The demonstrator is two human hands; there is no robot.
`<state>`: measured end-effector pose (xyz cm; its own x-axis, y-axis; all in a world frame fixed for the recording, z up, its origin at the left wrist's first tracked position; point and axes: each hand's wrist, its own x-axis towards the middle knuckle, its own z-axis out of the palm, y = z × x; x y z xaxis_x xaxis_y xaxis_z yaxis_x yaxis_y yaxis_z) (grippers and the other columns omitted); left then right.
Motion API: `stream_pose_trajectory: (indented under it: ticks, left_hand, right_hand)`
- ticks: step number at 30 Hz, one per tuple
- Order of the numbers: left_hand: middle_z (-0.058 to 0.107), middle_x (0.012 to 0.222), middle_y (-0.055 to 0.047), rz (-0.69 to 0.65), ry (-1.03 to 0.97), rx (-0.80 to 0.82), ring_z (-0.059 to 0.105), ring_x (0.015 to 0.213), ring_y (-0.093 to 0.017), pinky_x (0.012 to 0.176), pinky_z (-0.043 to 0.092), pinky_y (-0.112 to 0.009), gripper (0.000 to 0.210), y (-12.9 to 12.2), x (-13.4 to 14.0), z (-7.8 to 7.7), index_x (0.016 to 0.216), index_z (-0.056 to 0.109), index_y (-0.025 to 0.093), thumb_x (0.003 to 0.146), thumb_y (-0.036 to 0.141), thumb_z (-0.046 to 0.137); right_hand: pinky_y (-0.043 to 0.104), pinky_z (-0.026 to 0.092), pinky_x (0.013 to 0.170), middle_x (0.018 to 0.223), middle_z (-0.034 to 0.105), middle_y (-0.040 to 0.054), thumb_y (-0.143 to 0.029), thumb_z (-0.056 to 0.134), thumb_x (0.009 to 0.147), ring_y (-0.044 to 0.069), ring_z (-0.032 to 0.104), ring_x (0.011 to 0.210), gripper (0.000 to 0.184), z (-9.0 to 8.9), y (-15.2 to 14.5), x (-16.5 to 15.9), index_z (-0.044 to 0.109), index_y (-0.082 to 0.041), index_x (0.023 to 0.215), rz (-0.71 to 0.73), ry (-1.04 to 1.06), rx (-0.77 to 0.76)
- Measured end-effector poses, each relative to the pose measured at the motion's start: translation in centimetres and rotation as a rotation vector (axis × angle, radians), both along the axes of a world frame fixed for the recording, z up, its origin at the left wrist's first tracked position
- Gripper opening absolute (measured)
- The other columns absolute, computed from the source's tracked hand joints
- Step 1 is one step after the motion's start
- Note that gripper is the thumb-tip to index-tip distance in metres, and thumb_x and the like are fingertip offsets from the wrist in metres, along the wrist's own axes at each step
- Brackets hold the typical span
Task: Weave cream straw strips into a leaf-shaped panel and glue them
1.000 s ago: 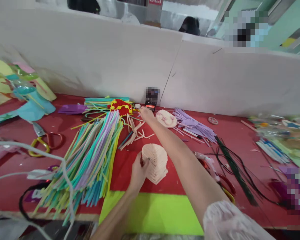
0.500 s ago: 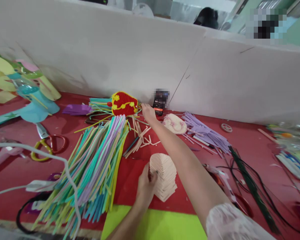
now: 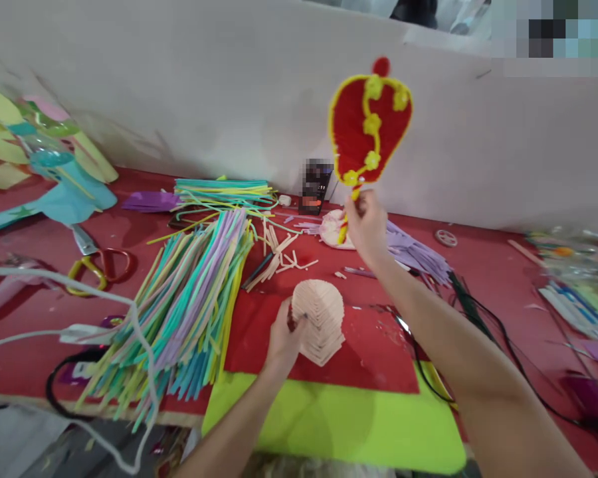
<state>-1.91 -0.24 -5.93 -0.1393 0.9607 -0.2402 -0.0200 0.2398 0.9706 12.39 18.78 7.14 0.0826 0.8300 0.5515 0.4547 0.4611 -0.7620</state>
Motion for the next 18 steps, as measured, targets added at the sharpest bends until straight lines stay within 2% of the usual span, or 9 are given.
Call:
stream_pose_trajectory:
  ticks: [2,4,8,11,14,18]
  left_hand:
    - [0.066,0.11,-0.008,-0.006,0.01,0.002,0.064,0.099,-0.021,0.086,0.05,-0.033,0.039,-0.1,0.1,-0.3,0.116,0.052,0.024,0.078,0.026,0.061]
    - [0.066,0.11,-0.009,-0.018,0.013,0.009,0.064,0.099,-0.021,0.086,0.05,-0.033,0.037,-0.2,0.1,-0.4,0.113,0.052,0.023,0.078,0.025,0.062]
    - [0.067,0.103,-0.009,-0.001,0.028,-0.016,0.066,0.093,-0.021,0.084,0.051,-0.034,0.032,-0.2,0.3,-0.3,0.106,0.051,0.021,0.076,0.021,0.062]
    - [0.068,0.1,-0.009,-0.012,0.058,-0.035,0.066,0.091,-0.022,0.081,0.051,-0.034,0.032,-0.3,0.1,-0.4,0.104,0.051,0.019,0.074,0.019,0.063]
    - [0.068,0.102,-0.01,-0.067,0.142,0.008,0.065,0.094,-0.023,0.08,0.051,-0.033,0.031,-0.5,-0.7,-0.4,0.103,0.054,0.019,0.075,0.022,0.065]
    - [0.069,0.092,-0.006,-0.06,0.312,0.042,0.066,0.082,-0.019,0.074,0.051,-0.03,0.044,-1.0,-2.0,0.0,0.122,0.051,0.018,0.081,0.027,0.062]
  right_hand:
    - [0.021,0.037,0.037,0.057,0.057,-0.005,-0.051,0.058,0.086,0.008,0.049,0.037,0.029,-0.1,-2.5,2.9,0.051,-0.023,0.081,0.029,0.112,-0.113]
    - [0.019,0.026,0.029,0.054,0.055,-0.007,-0.052,0.062,0.083,0.005,0.039,0.028,0.031,-0.4,-4.4,5.2,0.05,-0.023,0.078,0.041,0.2,-0.195]
    - [0.019,0.024,0.025,0.056,0.058,-0.0071,-0.05,0.065,0.081,0.005,0.038,0.026,0.031,-1.2,-8.1,7.4,0.05,-0.023,0.079,0.011,0.27,-0.262]
    - [0.02,0.024,0.026,0.055,0.058,-0.0071,-0.05,0.064,0.082,0.006,0.037,0.026,0.03,-1.7,-11.8,7.3,0.05,-0.024,0.079,0.009,0.285,-0.34]
    - [0.02,0.028,0.031,0.047,0.051,-0.0087,-0.052,0.061,0.083,0.008,0.041,0.03,0.029,-2.9,-16.2,6.2,0.051,-0.024,0.081,-0.002,0.264,-0.421]
    - [0.02,0.027,0.04,0.047,0.04,-0.009,-0.05,0.055,0.087,0.008,0.04,0.039,0.03,-5.8,-21.9,4.3,0.051,-0.022,0.077,-0.03,0.061,-0.533]
